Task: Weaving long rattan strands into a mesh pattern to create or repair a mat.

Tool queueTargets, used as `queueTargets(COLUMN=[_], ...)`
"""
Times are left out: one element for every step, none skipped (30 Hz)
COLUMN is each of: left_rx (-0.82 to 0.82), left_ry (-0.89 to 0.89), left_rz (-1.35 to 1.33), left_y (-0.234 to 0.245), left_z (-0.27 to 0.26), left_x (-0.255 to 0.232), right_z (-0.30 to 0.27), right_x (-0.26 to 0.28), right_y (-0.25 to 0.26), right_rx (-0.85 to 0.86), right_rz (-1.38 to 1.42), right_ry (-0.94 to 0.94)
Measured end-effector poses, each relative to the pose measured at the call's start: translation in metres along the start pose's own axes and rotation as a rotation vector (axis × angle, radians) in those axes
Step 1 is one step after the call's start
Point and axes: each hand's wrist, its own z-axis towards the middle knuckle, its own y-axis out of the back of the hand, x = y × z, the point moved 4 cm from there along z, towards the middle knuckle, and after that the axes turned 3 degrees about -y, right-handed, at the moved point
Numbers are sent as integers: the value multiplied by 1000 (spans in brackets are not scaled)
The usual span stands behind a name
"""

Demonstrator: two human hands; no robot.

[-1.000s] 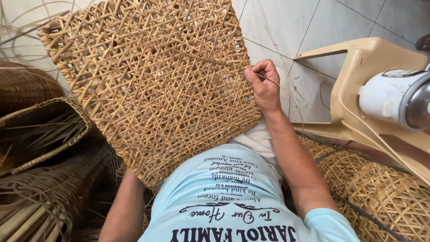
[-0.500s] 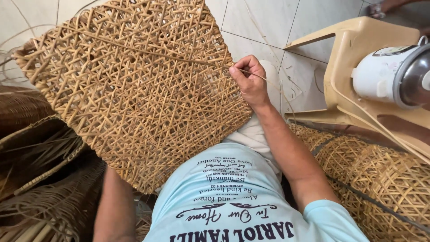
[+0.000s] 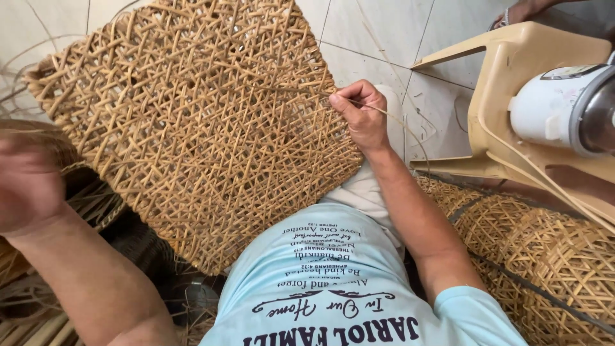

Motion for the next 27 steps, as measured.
queueTargets(left_rx=[43, 47, 245, 443, 445, 607, 766, 771, 908, 1035, 1038, 1067, 1092, 1094, 1085, 1080, 1086, 1037, 987, 988, 961, 934, 934, 941, 948, 950, 974], left_ry=[12, 19, 24, 28, 30, 29, 31, 31, -169, -383, -382, -389, -396, -401, -423, -444, -447, -482, -514, -510, -477, -442, -435, -418, -402, -401, -344], left_rz=[211, 207, 476, 751, 750, 970, 1188, 1186, 1405, 1616, 1614, 1753, 1894, 1891, 1894, 1894, 1888, 1807, 1725, 1727, 1613, 1502, 1506, 1463, 1421, 1419, 1424], left_y=[-40, -96, -162, -225, -250, -279, -306, -314, -327, -337, -344, -350, -355, -352, -349, -346, -343, -342, -340, -337, -335, -333, -333, -332, -332, -332, -332], left_z=[12, 36, 45, 46, 51, 54, 56, 63, 67, 69, 74, 81, 89, 91, 95, 98, 97, 94, 92, 91, 90, 88, 87, 88, 89, 89, 89], left_x=[-9, -22, -35, -48, -41, -31, -19, -4, 12, 28, 38, 50, 61, 66, 71, 77, 79, 76, 72, 76, 77, 78, 78, 78, 78, 75, 74], right_z=[1, 1, 0, 2, 0, 1, 1, 2, 2, 3, 1, 2, 2, 1, 1, 1, 1, 0, -1, 0, 1, 1, 2, 3, 5, 7, 9], right_x=[1, 1, 2, 1, 1, 1, 1, 2, 3, 3, 3, 4, 5, 4, 3, 2, 2, 4, 5, 6, 6, 8, 10, 14, 19, 21, 24], right_y=[1, 1, 2, 1, 0, 0, 0, 0, 0, -1, -1, -1, -1, -1, -1, -1, 0, 0, -1, -2, -4, -5, -7, -9, -13, -14, -16], right_rx=[-7, -15, -19, -19, -21, -21, -20, -25, -21, -15, -18, -17, -16, -21, -13, -8, -15, -7, 1, 3, 7, 12, 15, 34, 54, 53, 73], right_rz=[-2, -5, -8, -7, -7, 6, 20, 20, 26, 31, 31, 10, -12, -14, -17, -21, -23, -31, -40, -38, -124, -209, -205, -268, -331, -331, -367], right_ry=[3, -2, 3, 10, 8, 1, -6, -6, -6, -8, -9, -9, -8, -7, 5, 14, 12, 32, 52, 49, 58, 65, 61, 106, 152, 151, 198])
